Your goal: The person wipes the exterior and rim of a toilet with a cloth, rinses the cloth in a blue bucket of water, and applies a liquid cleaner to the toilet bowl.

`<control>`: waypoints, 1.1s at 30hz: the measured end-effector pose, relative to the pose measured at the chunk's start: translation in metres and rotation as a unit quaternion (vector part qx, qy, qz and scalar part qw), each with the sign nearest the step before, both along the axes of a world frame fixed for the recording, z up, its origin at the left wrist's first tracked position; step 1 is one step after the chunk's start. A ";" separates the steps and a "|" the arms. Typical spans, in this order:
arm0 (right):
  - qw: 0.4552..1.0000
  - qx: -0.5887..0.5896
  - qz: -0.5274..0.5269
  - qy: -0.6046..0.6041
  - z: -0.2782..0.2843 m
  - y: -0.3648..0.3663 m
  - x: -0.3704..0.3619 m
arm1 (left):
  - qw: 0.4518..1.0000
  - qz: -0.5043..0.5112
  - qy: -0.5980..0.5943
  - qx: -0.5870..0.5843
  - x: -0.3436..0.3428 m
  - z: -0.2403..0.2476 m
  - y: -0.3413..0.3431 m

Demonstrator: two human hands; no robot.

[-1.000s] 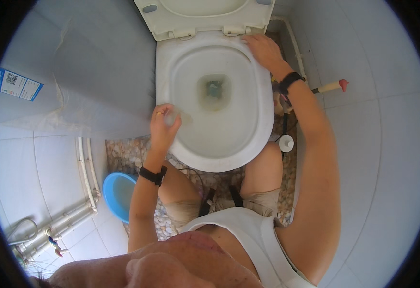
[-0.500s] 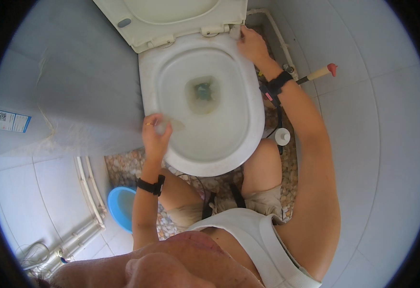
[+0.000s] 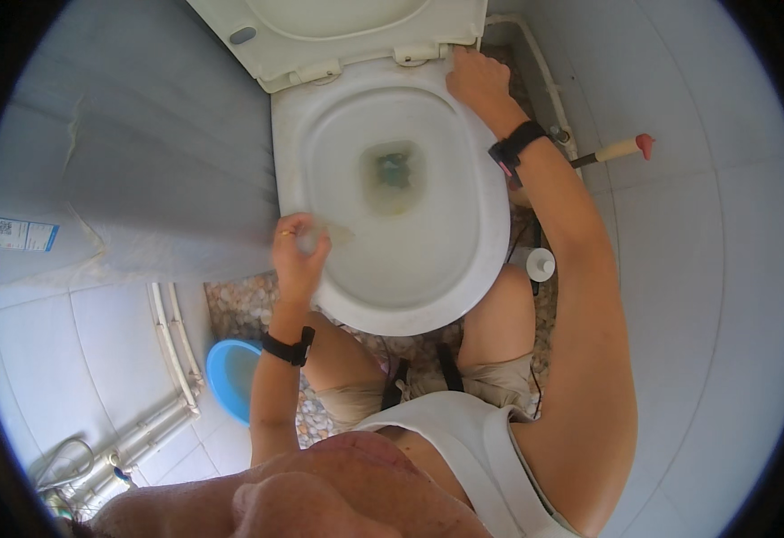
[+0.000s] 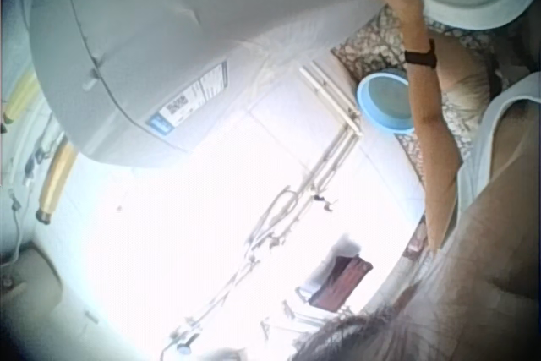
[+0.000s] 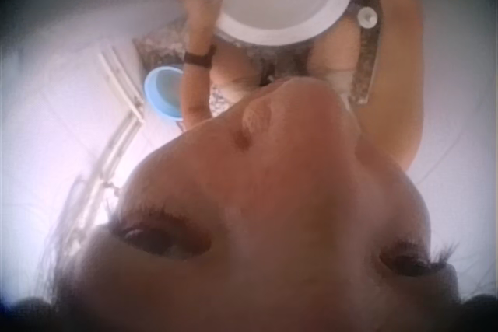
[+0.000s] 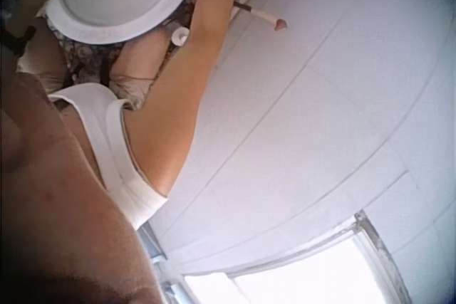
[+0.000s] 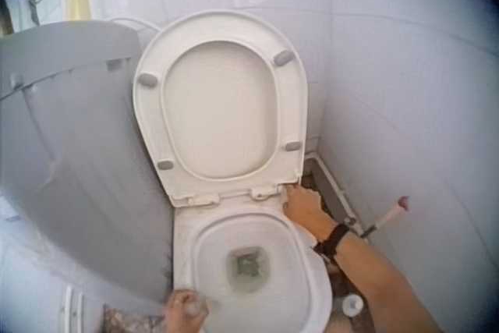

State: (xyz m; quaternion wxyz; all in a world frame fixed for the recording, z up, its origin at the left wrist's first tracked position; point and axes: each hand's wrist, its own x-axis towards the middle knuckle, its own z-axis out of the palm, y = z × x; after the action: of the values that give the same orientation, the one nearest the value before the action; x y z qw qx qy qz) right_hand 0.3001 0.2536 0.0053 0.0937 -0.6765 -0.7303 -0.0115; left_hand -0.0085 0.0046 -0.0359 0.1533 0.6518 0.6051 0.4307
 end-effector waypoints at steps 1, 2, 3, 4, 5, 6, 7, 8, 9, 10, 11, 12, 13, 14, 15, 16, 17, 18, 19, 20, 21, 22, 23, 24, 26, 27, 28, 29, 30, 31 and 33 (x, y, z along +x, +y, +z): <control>1.000 -0.005 0.008 0.017 0.002 -0.001 0.000 | 1.000 -0.002 -0.010 0.002 -0.001 0.000 0.000; 0.999 -0.011 0.015 0.034 0.005 -0.001 0.002 | 1.000 -0.004 -0.019 0.005 -0.002 0.001 0.001; 0.998 -0.019 0.020 0.049 0.008 -0.005 0.005 | 0.999 -0.009 -0.030 0.005 -0.001 0.002 0.000; 0.997 -0.008 0.022 0.075 0.003 -0.002 0.013 | 0.999 -0.010 -0.032 0.008 0.001 0.002 0.002; 0.995 0.002 0.024 0.100 -0.008 0.005 0.022 | 0.999 -0.011 -0.034 0.011 0.003 0.002 0.005; 0.991 0.010 0.028 0.127 -0.015 0.008 0.031 | 0.999 -0.010 -0.035 0.012 0.004 0.002 0.004; 0.988 -0.018 0.056 0.139 -0.014 0.007 0.037 | 1.000 -0.007 -0.030 0.001 0.002 0.002 0.004; 0.984 -0.046 0.085 0.151 -0.013 0.003 0.046 | 1.000 -0.004 -0.025 -0.011 0.001 0.003 0.003; 0.978 -0.074 0.109 0.162 -0.011 -0.004 0.048 | 0.999 -0.005 -0.021 -0.023 -0.001 0.003 0.002; 0.984 -0.008 0.130 0.119 -0.011 -0.014 0.043 | 0.999 -0.001 -0.019 -0.026 -0.003 0.003 0.001; 0.984 0.059 0.149 0.076 -0.013 -0.025 0.035 | 0.999 0.003 -0.016 -0.030 -0.005 0.004 0.001; 0.978 0.123 0.165 0.032 -0.014 -0.033 0.028 | 0.999 0.003 -0.015 -0.035 -0.005 0.004 -0.001; 0.974 0.147 0.172 0.025 -0.018 -0.034 0.023 | 1.000 0.000 -0.023 -0.018 -0.002 0.002 0.001; 0.969 0.171 0.180 0.017 -0.023 -0.032 0.017 | 1.000 -0.004 -0.031 -0.001 0.000 0.000 0.003; 0.963 0.194 0.187 0.011 -0.027 -0.028 0.013 | 0.999 -0.006 -0.036 0.015 0.003 -0.002 0.004; 0.967 0.163 0.197 0.004 -0.025 -0.023 0.011 | 0.999 -0.006 -0.037 0.011 0.002 -0.004 0.005; 0.969 0.133 0.207 -0.003 -0.021 -0.016 0.010 | 0.999 -0.007 -0.038 0.007 0.000 -0.005 0.006; 0.971 0.102 0.218 -0.013 -0.018 -0.013 0.012 | 0.999 -0.006 -0.041 0.004 -0.001 -0.006 0.006; 0.960 0.100 0.261 0.002 -0.019 -0.017 0.013 | 0.999 0.001 -0.048 0.001 -0.003 -0.007 0.003; 0.948 0.097 0.304 0.017 -0.021 -0.022 0.014 | 0.998 0.008 -0.055 -0.001 -0.006 -0.008 0.000; 0.932 0.094 0.347 0.033 -0.022 -0.025 0.014 | 0.998 0.016 -0.060 -0.003 -0.008 -0.008 -0.001; 0.943 0.071 0.320 0.063 -0.020 -0.025 0.015 | 0.998 0.015 -0.066 0.012 -0.009 -0.008 -0.002; 0.951 0.047 0.291 0.093 -0.018 -0.024 0.018 | 0.997 0.013 -0.072 0.026 -0.010 -0.008 -0.003; 0.957 0.024 0.261 0.123 -0.015 -0.024 0.022 | 0.996 0.010 -0.078 0.041 -0.009 -0.008 -0.003; 0.949 0.043 0.279 0.139 -0.008 -0.015 0.024 | 0.995 0.035 -0.095 0.014 -0.012 -0.009 0.001; 0.946 0.044 0.285 0.147 -0.012 -0.021 0.028 | 0.993 0.045 -0.105 -0.009 -0.012 -0.012 -0.003; 0.947 0.049 0.280 0.151 -0.016 -0.030 0.033 | 0.987 0.054 -0.147 -0.019 -0.012 -0.016 -0.005; 0.948 0.053 0.275 0.154 -0.020 -0.041 0.038 | 0.980 0.063 -0.189 -0.028 -0.011 -0.020 -0.005; 0.949 0.060 0.269 0.155 -0.022 -0.050 0.043 | 0.970 0.071 -0.231 -0.036 -0.010 -0.023 -0.005; 0.945 0.060 0.290 0.139 -0.026 -0.066 0.044 | 0.969 0.069 -0.236 -0.003 -0.012 -0.023 -0.007; 0.936 0.065 0.332 0.100 -0.028 -0.121 0.054 | 0.964 0.064 -0.251 0.067 -0.014 -0.024 -0.008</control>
State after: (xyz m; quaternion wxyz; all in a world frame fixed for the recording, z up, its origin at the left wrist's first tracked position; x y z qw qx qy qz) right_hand 0.3545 0.1322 -0.0231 0.2087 -0.3854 -0.8979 0.0411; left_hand -0.0228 -0.0038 -0.0594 0.2282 0.4915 0.5573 0.6291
